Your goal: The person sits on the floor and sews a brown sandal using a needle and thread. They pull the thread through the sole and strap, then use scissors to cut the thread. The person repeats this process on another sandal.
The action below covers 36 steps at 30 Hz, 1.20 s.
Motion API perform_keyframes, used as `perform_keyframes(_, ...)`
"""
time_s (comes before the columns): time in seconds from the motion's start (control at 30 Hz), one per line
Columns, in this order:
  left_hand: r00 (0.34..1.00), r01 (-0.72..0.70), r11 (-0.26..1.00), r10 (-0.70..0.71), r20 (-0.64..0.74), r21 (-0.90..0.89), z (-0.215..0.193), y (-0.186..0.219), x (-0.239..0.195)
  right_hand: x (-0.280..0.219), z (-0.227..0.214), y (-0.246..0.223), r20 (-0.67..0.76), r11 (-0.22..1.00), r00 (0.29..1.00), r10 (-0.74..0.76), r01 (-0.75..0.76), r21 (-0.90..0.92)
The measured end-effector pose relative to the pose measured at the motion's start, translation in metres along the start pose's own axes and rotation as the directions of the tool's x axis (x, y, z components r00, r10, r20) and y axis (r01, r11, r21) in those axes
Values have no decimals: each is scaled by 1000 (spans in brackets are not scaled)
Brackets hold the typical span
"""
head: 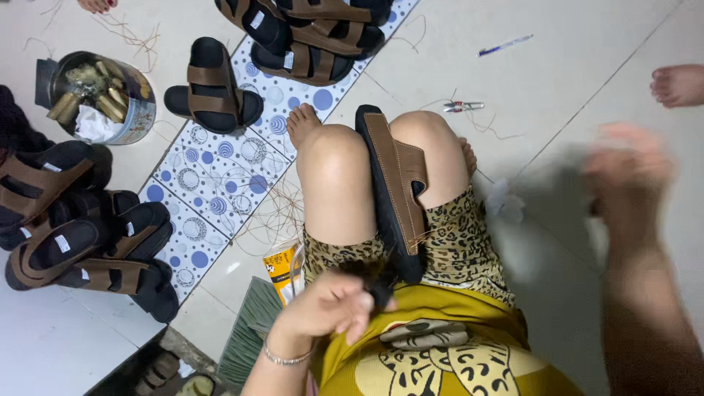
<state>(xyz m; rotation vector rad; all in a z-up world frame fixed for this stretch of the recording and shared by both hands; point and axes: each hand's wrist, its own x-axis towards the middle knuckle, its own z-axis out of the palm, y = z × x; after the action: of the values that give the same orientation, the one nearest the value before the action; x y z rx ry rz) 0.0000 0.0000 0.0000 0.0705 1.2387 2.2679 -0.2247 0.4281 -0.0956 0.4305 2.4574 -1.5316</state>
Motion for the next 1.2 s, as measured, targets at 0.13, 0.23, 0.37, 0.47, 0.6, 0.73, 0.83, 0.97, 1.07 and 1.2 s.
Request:
perform_keyframes(0.13,924,-307,914,218,-314,-267,5,18,44,-109,88,-81,429,982,903,28,57,-183)
perform_keyframes(0.23,829,-340,939,275,-487,-48,-3,37,68,-139,92,-116,771,931,625,119,200,-306)
perform_keyframes(0.37,372,71,388,844,-385,919,-40,56,84,-144,85,-144,723,869,563,-401,482,108)
perform_keyframes(0.47,307,-222,738,674,-672,638,-67,60,84,-152,102,-144,632,833,553,-543,448,324)
perform_keyframes(0.6,580,-657,730,330,-745,-188,-107,46,78,-168,137,-169,561,773,586,-584,190,606)
perform_keyframes(0.73,627,-605,756,259,-735,-250,-136,24,66,-152,165,-83,504,818,690,-519,229,528)
perform_keyframes(0.83,612,-596,767,240,-754,-240,-151,10,58,-132,142,-122,533,849,697,-479,215,483)
perform_keyframes(0.97,707,-365,903,112,-698,-225,-169,9,21,-94,101,-98,618,946,717,-323,244,212)
perform_keyframes(1.07,422,161,968,109,-900,193,-188,-5,-27,-84,73,-82,466,950,834,-297,310,50)
perform_keyframes(1.2,195,681,531,532,-824,504,-199,-39,-73,-114,93,-113,290,936,909,-299,338,-94)
